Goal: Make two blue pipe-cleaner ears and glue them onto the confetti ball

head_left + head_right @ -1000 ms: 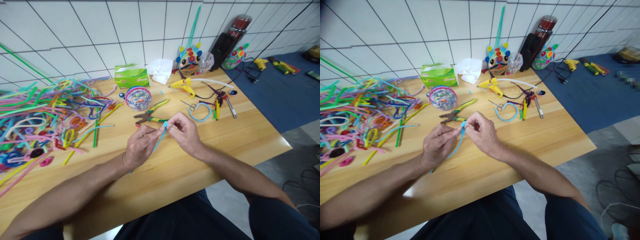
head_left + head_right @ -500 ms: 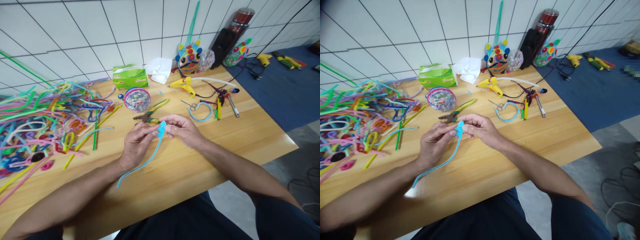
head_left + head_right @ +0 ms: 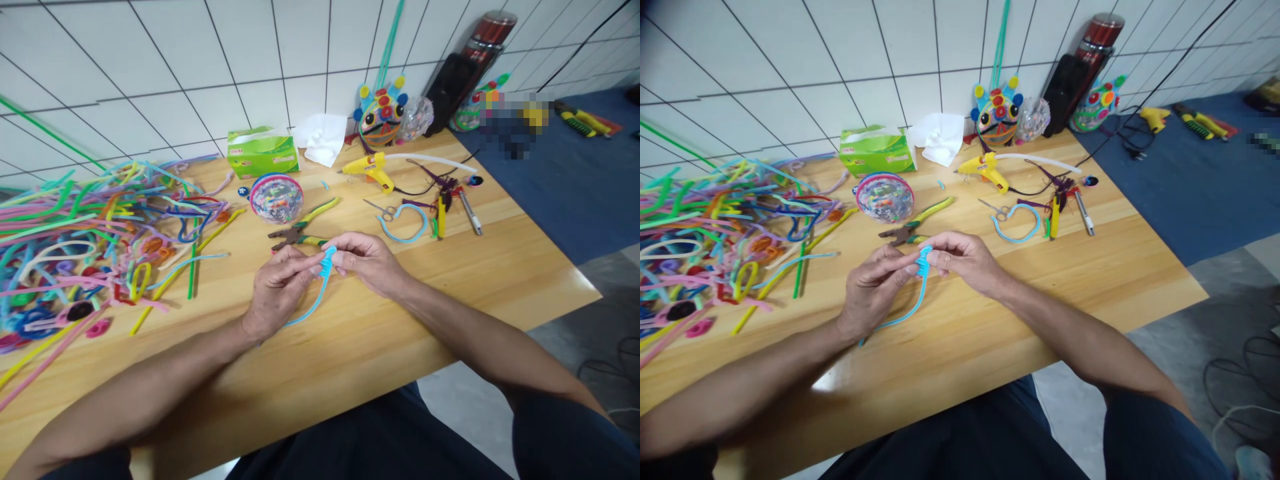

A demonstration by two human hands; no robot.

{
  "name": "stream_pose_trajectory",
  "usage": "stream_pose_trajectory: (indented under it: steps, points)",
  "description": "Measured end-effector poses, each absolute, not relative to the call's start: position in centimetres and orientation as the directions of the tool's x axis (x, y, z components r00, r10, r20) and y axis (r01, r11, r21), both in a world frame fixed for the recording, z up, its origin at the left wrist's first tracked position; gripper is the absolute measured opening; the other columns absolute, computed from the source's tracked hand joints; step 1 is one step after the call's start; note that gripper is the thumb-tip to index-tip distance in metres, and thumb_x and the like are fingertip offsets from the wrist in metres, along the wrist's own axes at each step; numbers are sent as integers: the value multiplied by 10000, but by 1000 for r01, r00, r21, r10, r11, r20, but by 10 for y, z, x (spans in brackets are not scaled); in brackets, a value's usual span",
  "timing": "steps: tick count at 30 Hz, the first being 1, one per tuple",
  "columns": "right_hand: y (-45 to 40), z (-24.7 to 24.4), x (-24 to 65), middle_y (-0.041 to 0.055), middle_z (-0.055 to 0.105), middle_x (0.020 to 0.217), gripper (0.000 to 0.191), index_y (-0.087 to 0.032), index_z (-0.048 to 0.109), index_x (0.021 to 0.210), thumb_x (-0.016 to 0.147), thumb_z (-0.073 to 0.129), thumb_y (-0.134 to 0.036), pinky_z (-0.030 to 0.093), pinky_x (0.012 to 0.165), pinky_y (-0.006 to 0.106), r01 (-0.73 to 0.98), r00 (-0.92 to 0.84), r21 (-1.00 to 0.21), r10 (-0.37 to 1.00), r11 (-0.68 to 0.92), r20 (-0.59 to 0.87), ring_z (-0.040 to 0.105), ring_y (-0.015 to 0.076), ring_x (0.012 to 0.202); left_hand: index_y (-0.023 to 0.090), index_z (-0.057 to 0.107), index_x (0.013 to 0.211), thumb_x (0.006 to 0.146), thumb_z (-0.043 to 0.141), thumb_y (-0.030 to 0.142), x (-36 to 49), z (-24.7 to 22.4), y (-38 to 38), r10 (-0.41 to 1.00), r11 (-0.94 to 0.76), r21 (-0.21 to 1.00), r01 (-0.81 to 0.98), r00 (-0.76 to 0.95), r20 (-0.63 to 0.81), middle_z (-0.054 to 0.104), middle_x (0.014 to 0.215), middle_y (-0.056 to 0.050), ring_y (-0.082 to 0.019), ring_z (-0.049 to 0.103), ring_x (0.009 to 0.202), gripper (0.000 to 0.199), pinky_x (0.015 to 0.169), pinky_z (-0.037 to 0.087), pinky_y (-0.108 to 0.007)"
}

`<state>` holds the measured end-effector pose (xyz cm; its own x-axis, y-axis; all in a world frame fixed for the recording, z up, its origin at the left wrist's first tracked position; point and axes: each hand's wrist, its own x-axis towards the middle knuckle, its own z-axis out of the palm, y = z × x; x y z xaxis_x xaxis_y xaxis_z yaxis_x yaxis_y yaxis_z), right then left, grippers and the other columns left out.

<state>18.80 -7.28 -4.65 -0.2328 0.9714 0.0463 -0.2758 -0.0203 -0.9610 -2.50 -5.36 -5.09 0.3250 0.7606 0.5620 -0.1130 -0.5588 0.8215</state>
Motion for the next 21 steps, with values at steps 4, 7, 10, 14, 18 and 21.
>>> stream_pose_trajectory:
  steps: [4, 7, 10, 14, 18, 21]
  points:
    - [-72, -46, 191, -36, 729, 833, 303, -239, 839, 1131, 900, 901, -425, 480, 590, 195, -300, -271, -954, 958, 6, 91, 585, 60, 629, 397, 876, 1220, 962, 845, 188, -26, -49, -54, 800, -467, 874, -132, 358, 481, 778, 807, -20, -129, 686, 752, 333, 711, 581, -252]
    - [-69, -45, 195, -31, 732, 812, 317, -219, 827, 1112, 895, 907, -435, 485, 571, 197, -302, -320, -953, 943, -16, 86, 577, 67, 617, 370, 896, 1172, 960, 859, 246, -26, -48, -53, 832, -319, 928, -191, 412, 371, 766, 795, -24, -129, 708, 743, 249, 696, 602, -243]
    - [-66, -45, 199, -27, 741, 815, 283, -213, 821, 1091, 906, 905, -410, 488, 566, 179, -308, -369, -951, 923, -11, 109, 579, 61, 619, 357, 910, 1121, 947, 876, 279, -26, -50, -50, 836, -189, 949, -251, 466, 290, 755, 792, -24, -121, 722, 728, 195, 683, 616, -228]
    - [-65, -44, 202, -18, 760, 856, 239, -214, 819, 1078, 923, 896, -379, 503, 581, 166, -323, -393, -946, 906, 22, 155, 611, 58, 645, 355, 915, 1099, 926, 903, 309, -25, -53, -49, 842, -44, 952, -302, 502, 198, 778, 836, -26, -110, 741, 731, 179, 705, 637, -220]
    - [-66, -42, 203, -5, 759, 837, 309, -197, 813, 1105, 952, 859, -461, 527, 603, 191, -320, -392, -947, 908, 15, 147, 633, 77, 657, 345, 917, 1096, 927, 905, 323, -25, -56, -50, 848, 35, 947, -319, 511, 140, 805, 882, -33, -116, 769, 765, 170, 739, 657, -225]
    - [-67, -39, 203, -20, 737, 792, 304, -191, 799, 1048, 945, 864, -470, 521, 596, 192, -284, -377, -959, 918, 11, 123, 618, 72, 629, 337, 919, 1090, 916, 915, 328, -24, -55, -51, 847, 63, 943, -326, 518, 122, 811, 908, -36, -117, 769, 755, 175, 731, 664, -230]
